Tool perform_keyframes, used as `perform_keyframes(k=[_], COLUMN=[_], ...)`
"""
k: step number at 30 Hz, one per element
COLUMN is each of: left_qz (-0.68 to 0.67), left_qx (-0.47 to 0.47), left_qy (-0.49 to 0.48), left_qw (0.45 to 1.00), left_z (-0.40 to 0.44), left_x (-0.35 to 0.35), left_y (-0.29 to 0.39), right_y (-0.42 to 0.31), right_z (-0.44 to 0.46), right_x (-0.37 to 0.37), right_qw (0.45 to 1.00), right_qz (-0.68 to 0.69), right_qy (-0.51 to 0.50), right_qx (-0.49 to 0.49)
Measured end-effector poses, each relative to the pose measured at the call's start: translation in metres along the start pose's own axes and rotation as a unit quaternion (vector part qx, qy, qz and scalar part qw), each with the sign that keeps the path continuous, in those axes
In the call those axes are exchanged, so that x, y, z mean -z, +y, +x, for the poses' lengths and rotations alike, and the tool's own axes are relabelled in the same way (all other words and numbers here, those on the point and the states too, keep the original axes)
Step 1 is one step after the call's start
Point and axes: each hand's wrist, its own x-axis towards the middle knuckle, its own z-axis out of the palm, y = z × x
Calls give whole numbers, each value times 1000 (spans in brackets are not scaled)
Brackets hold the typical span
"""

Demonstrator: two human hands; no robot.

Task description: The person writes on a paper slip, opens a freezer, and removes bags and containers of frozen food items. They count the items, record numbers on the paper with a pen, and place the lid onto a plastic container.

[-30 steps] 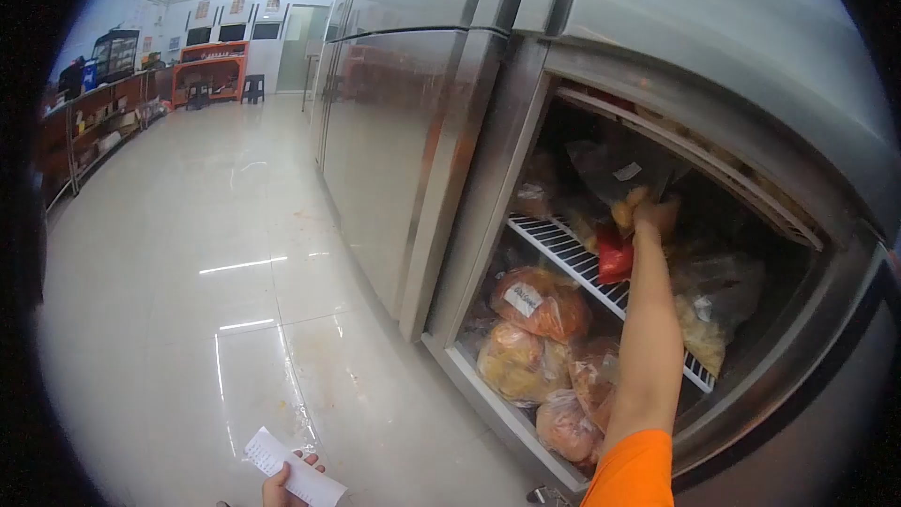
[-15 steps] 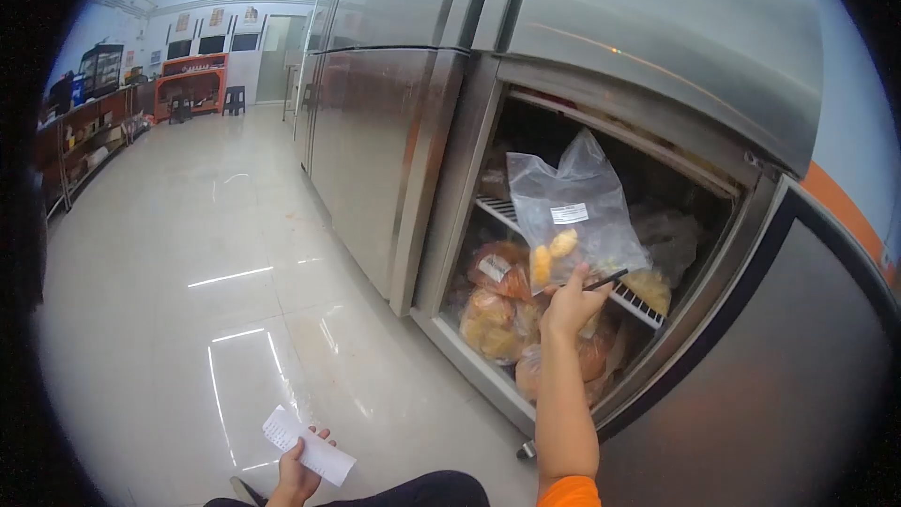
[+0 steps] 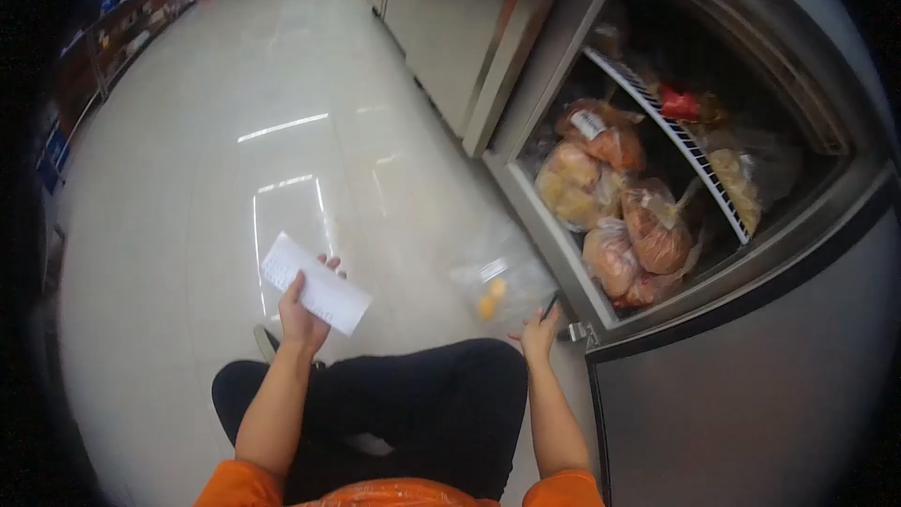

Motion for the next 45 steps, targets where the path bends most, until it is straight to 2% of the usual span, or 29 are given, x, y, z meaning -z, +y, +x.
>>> perform_keyframes(k=[3, 5, 7, 9, 11, 12, 13, 14, 15, 17, 19, 20, 21, 23, 24, 26, 27, 29, 31, 32, 34, 35, 36, 37, 38, 40, 41, 43, 45], left_qz=[47, 100, 143, 133, 150, 161, 222, 280, 334, 395, 497, 478, 459, 511, 539, 507, 497, 571, 581, 556, 502, 453, 401, 349, 359, 482, 538, 577, 609], left_qx=[-44, -88, -150, -223, -286, -319, -289, -252, -209, -129, -96, -121, -145, -160, -88, -139, -163, -200, -216, -218, -199, -189, -181, -174, -185, -223, -240, -254, -258], left_qy=[22, 45, 43, 62, 96, 111, 159, 210, 260, 309, 286, 301, 313, 347, 355, 348, 336, 314, 308, 314, 337, 317, 298, 277, 283, 269, 256, 239, 222], left_qw=[998, 990, 977, 964, 941, 927, 917, 902, 881, 856, 813, 816, 819, 770, 759, 777, 783, 732, 721, 738, 771, 812, 847, 878, 870, 804, 766, 739, 716], left_z=[-1, -12, -17, -32, -59, -71, -88, -110, -132, -179, -221, -236, -246, -261, -267, -273, -275, -279, -282, -281, -283, -288, -295, -299, -297, -294, -293, -290, -287], left_x=[2, -12, -14, -27, -30, -26, -12, 7, 23, 48, 62, 64, 63, 53, 39, 43, 50, 72, 76, 72, 73, 77, 81, 84, 80, 82, 83, 84, 79], left_y=[12, 24, 59, 107, 144, 158, 166, 170, 169, 151, 121, 101, 83, 70, 76, 65, 59, 51, 50, 52, 56, 58, 61, 65, 68, 70, 70, 72, 73], right_y=[91, 50, 24, 0, -5, -10, -16, -23, -46, -51, -25, -46, -60, -72, -63, -61, -68, -59, -57, -44, -26, -19, -13, -12, -12, -11, -12, -14, -12], right_z=[17, -33, -63, -85, -82, -81, -81, -77, -95, -94, -74, -115, -139, -176, -196, -253, -288, -328, -355, -363, -369, -370, -371, -371, -368, -364, -364, -362, -358], right_x=[49, 56, 61, 55, 60, 59, 58, 56, 41, 28, 17, -19, -40, -73, -89, -132, -156, -182, -193, -195, -197, -197, -195, -195, -194, -195, -194, -193, -192], right_qw=[996, 997, 985, 983, 944, 930, 914, 869, 862, 888, 961, 963, 946, 848, 862, 804, 725, 674, 656, 654, 655, 654, 664, 662, 661, 657, 660, 669, 678], right_qz=[-53, 25, -12, -127, -280, -313, -345, -444, -468, -416, -114, -4, 78, 241, 122, 139, 272, 270, 258, 279, 279, 277, 266, 255, 247, 231, 233, 233, 225], right_qy=[-6, -70, -165, -126, -125, -125, -127, -114, -89, -76, -139, -116, -239, -460, -473, -560, -622, -677, -705, -703, -699, -696, -690, -701, -708, -718, -714, -706, -696], right_qx=[72, -8, -36, 44, 119, 145, 170, 188, 172, 179, 209, 245, 205, 104, 135, 143, 114, 121, 78, 0, -67, -102, -109, -72, -36, 23, 17, 11, 72])
